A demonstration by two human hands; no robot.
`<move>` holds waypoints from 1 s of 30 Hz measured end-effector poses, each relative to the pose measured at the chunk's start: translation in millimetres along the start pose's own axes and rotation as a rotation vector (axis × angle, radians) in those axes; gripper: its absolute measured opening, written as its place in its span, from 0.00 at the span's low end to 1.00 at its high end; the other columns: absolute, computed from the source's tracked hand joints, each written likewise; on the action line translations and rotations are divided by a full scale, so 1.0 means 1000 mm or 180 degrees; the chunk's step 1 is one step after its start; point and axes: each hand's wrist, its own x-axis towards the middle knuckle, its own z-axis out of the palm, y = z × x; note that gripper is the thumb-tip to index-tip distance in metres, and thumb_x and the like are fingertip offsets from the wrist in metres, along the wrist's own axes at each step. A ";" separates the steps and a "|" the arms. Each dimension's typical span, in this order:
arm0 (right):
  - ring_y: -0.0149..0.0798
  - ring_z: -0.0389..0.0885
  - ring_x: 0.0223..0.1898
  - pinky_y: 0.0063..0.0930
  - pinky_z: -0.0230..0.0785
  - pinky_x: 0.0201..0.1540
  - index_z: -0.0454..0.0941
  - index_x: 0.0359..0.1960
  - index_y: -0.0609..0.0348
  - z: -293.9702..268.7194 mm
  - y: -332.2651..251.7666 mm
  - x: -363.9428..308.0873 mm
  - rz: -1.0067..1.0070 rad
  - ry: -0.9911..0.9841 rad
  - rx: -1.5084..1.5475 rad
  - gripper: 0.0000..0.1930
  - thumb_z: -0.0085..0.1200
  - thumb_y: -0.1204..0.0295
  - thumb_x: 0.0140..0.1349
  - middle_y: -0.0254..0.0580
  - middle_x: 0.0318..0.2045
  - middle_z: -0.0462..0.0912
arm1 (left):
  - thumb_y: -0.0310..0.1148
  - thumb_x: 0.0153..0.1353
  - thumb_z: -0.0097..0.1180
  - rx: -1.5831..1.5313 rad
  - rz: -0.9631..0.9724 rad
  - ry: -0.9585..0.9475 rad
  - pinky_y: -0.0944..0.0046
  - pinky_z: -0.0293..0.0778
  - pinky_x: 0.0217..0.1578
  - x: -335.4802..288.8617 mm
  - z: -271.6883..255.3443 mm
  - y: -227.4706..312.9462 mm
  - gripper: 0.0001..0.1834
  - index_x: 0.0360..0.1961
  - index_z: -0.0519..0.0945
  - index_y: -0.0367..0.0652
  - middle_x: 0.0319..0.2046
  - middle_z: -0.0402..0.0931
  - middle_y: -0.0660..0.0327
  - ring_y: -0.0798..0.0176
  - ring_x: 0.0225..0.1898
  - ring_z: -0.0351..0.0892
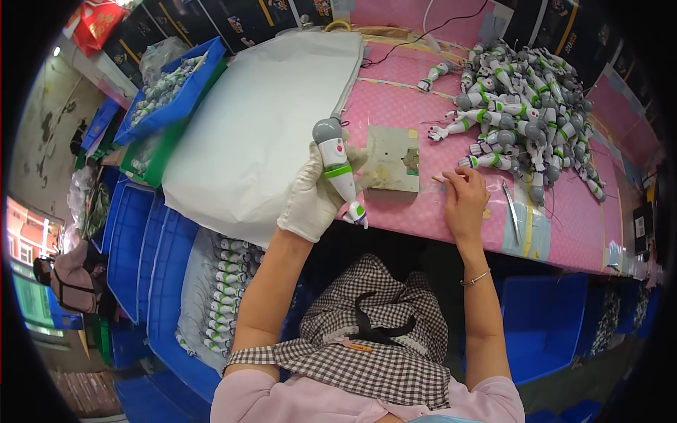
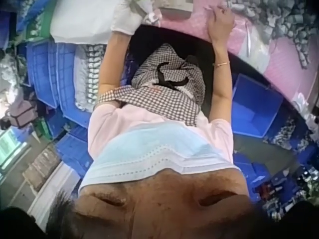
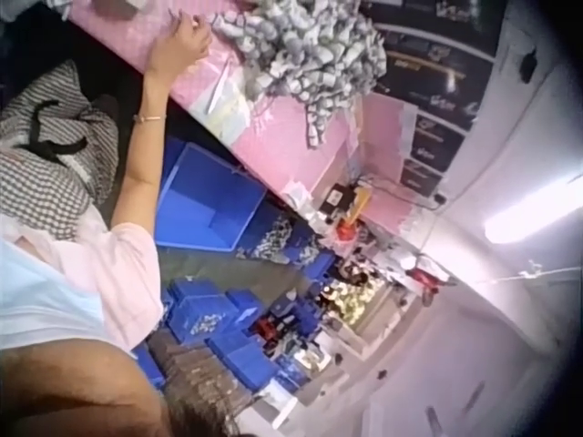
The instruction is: Assembling and organizing small plastic toys at a workbench.
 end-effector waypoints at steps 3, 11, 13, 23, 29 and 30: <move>0.37 0.74 0.37 0.28 0.66 0.37 0.80 0.33 0.61 -0.010 -0.018 0.000 -0.0007 0.0359 0.0809 0.05 0.56 0.77 0.55 0.38 0.31 0.78 | 0.52 0.65 0.39 -0.0816 -0.0349 -0.0073 0.39 0.64 0.55 0.002 0.008 0.003 0.28 0.57 0.65 0.43 0.44 0.74 0.56 0.50 0.53 0.70; 0.29 0.75 0.27 0.21 0.67 0.32 0.76 0.43 0.66 -0.018 -0.055 0.009 0.0743 -0.0694 0.3200 0.12 0.50 0.69 0.63 0.42 0.37 0.80 | 0.57 0.64 0.36 -0.1545 -0.0862 -0.0495 0.31 0.62 0.52 0.003 -0.002 -0.021 0.33 0.61 0.61 0.43 0.51 0.71 0.54 0.48 0.55 0.68; 0.28 0.75 0.26 0.21 0.68 0.32 0.75 0.46 0.67 -0.015 -0.057 0.027 0.1469 -0.0763 0.3906 0.15 0.48 0.67 0.65 0.42 0.38 0.81 | 0.57 0.64 0.35 -0.1569 -0.1019 -0.0490 0.32 0.64 0.50 -0.001 -0.002 -0.025 0.33 0.61 0.60 0.43 0.51 0.71 0.54 0.48 0.55 0.69; 0.26 0.78 0.23 0.17 0.74 0.27 0.76 0.45 0.63 -0.013 -0.029 0.040 0.2773 -0.0793 0.5081 0.13 0.52 0.70 0.61 0.42 0.36 0.82 | 0.61 0.61 0.37 -0.1118 -0.1826 -0.0234 0.39 0.73 0.43 -0.031 -0.007 -0.052 0.41 0.62 0.56 0.37 0.46 0.73 0.54 0.51 0.49 0.73; 0.24 0.73 0.18 0.14 0.67 0.19 0.77 0.42 0.64 -0.017 0.004 0.033 0.2867 -0.1262 0.5356 0.12 0.52 0.70 0.60 0.36 0.29 0.79 | 0.64 0.60 0.35 -0.1473 -0.2325 -0.0330 0.64 0.70 0.27 -0.027 0.003 -0.069 0.40 0.60 0.61 0.39 0.38 0.73 0.58 0.64 0.29 0.72; 0.22 0.71 0.17 0.14 0.63 0.18 0.78 0.39 0.64 -0.015 0.006 0.032 0.2777 -0.1479 0.4907 0.11 0.53 0.70 0.60 0.34 0.27 0.78 | 0.62 0.60 0.39 -0.1237 -0.2376 -0.0184 0.68 0.63 0.23 -0.028 0.006 -0.069 0.37 0.58 0.64 0.40 0.34 0.71 0.62 0.68 0.23 0.66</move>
